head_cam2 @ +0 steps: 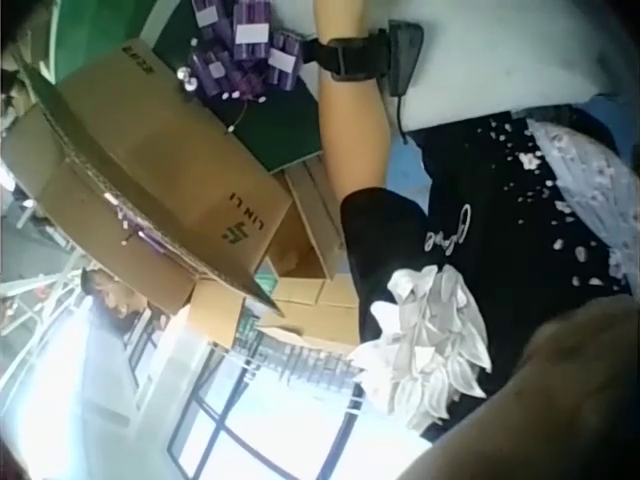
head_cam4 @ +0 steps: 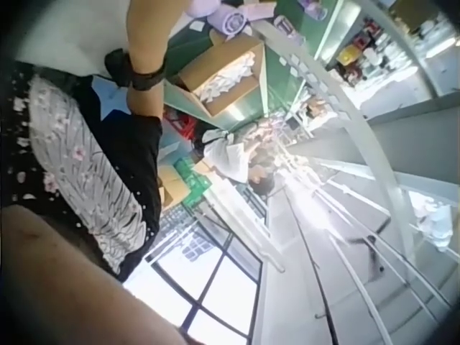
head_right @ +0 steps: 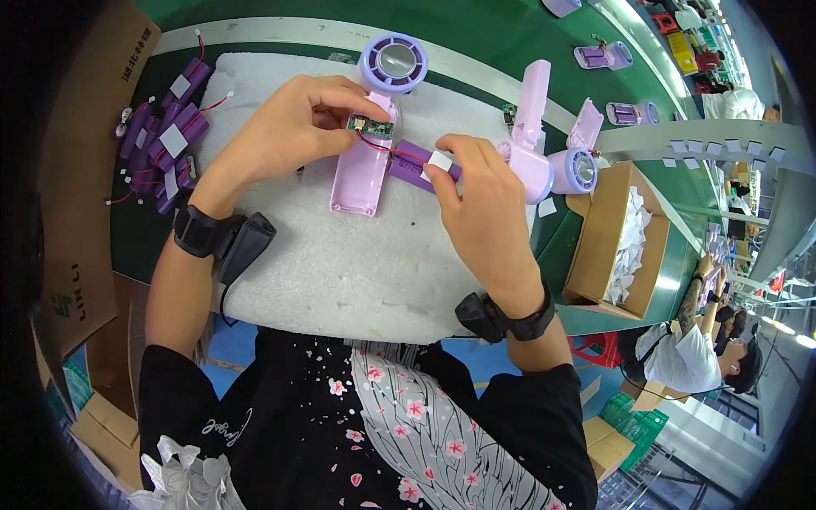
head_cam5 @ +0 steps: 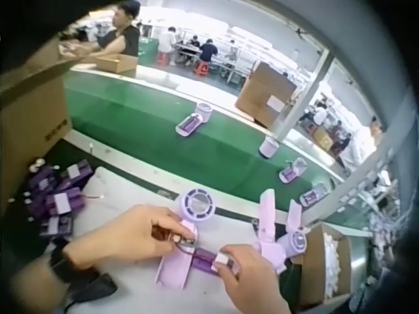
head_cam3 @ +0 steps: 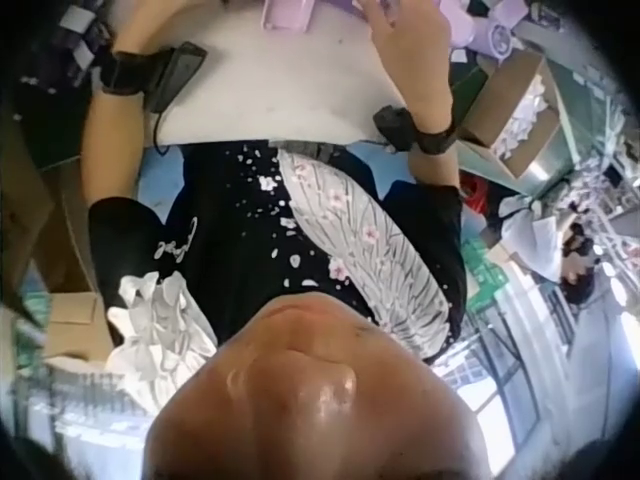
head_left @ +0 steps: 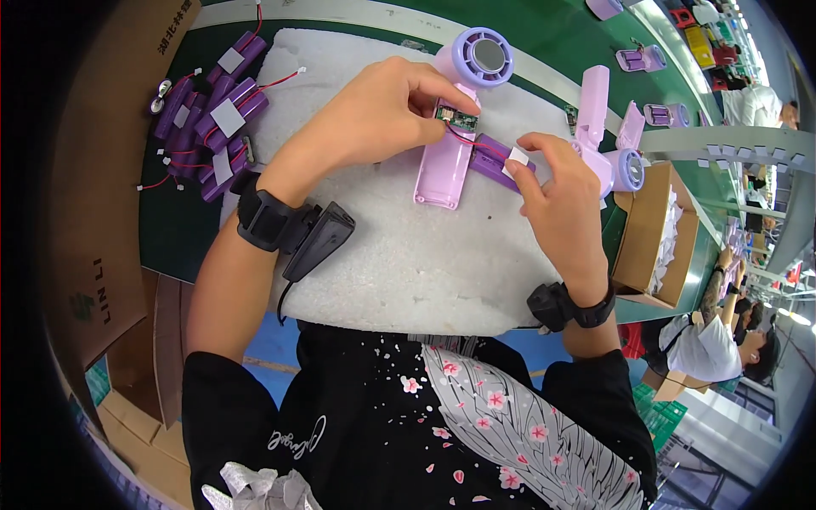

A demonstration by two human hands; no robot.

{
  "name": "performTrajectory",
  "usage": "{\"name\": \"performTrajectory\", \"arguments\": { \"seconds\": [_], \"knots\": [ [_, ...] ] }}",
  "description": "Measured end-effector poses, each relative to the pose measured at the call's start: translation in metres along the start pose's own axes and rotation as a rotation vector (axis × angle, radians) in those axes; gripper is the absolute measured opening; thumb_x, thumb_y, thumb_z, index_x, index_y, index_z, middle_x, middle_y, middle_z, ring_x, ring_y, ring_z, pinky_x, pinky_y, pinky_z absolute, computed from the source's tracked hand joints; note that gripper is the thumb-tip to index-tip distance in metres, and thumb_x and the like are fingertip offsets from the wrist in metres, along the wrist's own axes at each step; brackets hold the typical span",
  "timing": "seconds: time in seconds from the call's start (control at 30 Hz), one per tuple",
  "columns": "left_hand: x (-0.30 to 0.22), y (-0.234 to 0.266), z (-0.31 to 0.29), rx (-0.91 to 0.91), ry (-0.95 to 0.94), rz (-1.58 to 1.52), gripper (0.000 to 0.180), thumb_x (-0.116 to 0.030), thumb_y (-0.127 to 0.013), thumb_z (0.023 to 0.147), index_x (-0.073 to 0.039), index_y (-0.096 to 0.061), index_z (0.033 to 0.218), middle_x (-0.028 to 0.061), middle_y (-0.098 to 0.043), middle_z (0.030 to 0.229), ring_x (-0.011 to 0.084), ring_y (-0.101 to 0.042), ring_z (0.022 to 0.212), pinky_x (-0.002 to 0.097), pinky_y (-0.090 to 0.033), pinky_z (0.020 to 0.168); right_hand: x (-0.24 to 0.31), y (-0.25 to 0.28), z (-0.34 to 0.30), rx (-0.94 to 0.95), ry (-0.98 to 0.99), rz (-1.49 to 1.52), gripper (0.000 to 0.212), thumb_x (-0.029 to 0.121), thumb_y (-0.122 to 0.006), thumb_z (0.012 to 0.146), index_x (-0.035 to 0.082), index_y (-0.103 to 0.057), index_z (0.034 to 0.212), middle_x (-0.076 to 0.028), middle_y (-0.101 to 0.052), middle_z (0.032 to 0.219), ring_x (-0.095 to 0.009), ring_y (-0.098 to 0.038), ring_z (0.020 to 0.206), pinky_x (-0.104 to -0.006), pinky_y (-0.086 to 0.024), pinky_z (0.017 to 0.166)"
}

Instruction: The person picks up a battery pack and a circuit board, connects them, and fits them into a handheld fan housing. After testing the connection, the person applies adhesive tape to the battery, presses it back into the housing, and sets the fan aside.

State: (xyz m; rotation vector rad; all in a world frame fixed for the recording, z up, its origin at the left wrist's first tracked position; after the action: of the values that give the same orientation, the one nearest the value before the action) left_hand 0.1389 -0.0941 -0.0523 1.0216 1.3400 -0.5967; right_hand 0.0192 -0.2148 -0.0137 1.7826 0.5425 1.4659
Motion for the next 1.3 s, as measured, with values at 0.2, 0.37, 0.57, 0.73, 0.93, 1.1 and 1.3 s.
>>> {"name": "performTrajectory", "arguments": {
  "seconds": [0.2, 0.37, 0.57, 0.73, 0.93, 1.1, 1.3],
  "knots": [
    [-0.001, -0.001, 0.001, -0.021, -0.020, -0.024, 0.036, 0.008, -0.057, 0.075, -0.001, -0.070, 0.107, 0.0073, -0.064, 0.104, 0.0137, -0.061, 0.089, 0.0257, -0.049, 0.080, 0.023, 0.007, -0.010, -0.188, 0.366, -0.267, 0.009, 0.004, -0.071, 0.080, -0.002, -0.070, 0.086, -0.013, -0.070, 0.099, -0.024, -0.066, 0.070, -0.0295, -0.052, 0.061],
    [-0.002, -0.002, 0.001, -0.030, -0.027, -0.020, 0.036, 0.008, -0.057, 0.075, -0.002, -0.070, 0.107, 0.0074, -0.065, 0.104, 0.0144, -0.061, 0.089, 0.0262, -0.050, 0.081, 0.036, 0.004, -0.013, -0.189, 0.388, -0.360, 0.007, 0.004, -0.071, 0.078, -0.002, -0.070, 0.082, -0.017, -0.071, 0.097, -0.029, -0.067, 0.075, -0.0335, -0.053, 0.067],
    [-0.001, -0.005, 0.002, -0.036, -0.053, 0.014, 0.037, 0.007, -0.059, 0.075, -0.004, -0.071, 0.108, 0.0080, -0.065, 0.103, 0.0160, -0.062, 0.089, 0.0274, -0.051, 0.082, 0.033, -0.001, -0.012, -0.210, 0.332, -0.409, 0.009, 0.004, -0.071, 0.073, -0.002, -0.069, 0.079, -0.018, -0.071, 0.093, -0.032, -0.067, 0.074, -0.0370, -0.053, 0.069],
    [-0.004, -0.005, 0.004, -0.044, -0.057, 0.060, 0.037, 0.006, -0.059, 0.074, -0.005, -0.071, 0.108, 0.0076, -0.066, 0.101, 0.0164, -0.062, 0.086, 0.0281, -0.051, 0.081, 0.032, -0.002, -0.011, -0.213, 0.367, -0.439, 0.009, 0.004, -0.070, 0.070, -0.004, -0.068, 0.075, -0.018, -0.071, 0.092, -0.032, -0.067, 0.071, -0.0362, -0.053, 0.067],
    [0.001, -0.002, 0.003, -0.079, -0.089, 0.098, 0.035, 0.002, -0.062, 0.074, -0.007, -0.072, 0.106, 0.0083, -0.068, 0.094, 0.0169, -0.061, 0.079, 0.0291, -0.050, 0.075, 0.023, -0.001, -0.003, -0.147, 0.260, -0.394, 0.009, 0.004, -0.070, 0.073, -0.004, -0.068, 0.077, -0.019, -0.071, 0.095, -0.030, -0.068, 0.070, -0.0345, -0.054, 0.064],
    [-0.005, 0.001, 0.000, -0.105, -0.149, 0.086, 0.034, -0.005, -0.065, 0.072, -0.009, -0.074, 0.104, 0.0110, -0.068, 0.086, 0.0193, -0.059, 0.070, 0.0319, -0.050, 0.068, 0.019, 0.000, -0.008, -0.153, 0.298, -0.274, 0.009, 0.005, -0.070, 0.075, -0.003, -0.069, 0.079, -0.019, -0.071, 0.097, -0.030, -0.068, 0.069, -0.0332, -0.054, 0.065],
    [-0.001, 0.003, 0.000, -0.108, -0.135, 0.083, 0.034, -0.003, -0.063, 0.072, -0.009, -0.073, 0.104, 0.0113, -0.068, 0.087, 0.0189, -0.059, 0.069, 0.0314, -0.050, 0.067, 0.022, -0.001, -0.009, -0.178, 0.336, -0.246, 0.007, 0.004, -0.068, 0.076, -0.003, -0.068, 0.078, -0.018, -0.071, 0.087, -0.031, -0.067, 0.068, -0.0358, -0.053, 0.066]
  ]
}}
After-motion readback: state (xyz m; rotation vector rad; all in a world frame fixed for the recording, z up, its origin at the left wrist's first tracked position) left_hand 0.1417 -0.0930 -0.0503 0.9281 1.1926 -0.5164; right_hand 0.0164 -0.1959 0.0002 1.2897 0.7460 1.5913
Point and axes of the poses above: each hand's wrist, its own z-axis towards the middle knuckle, its own y-axis out of the back of the hand, x = y × z, the point moved 9 cm from there along z, towards the middle knuckle
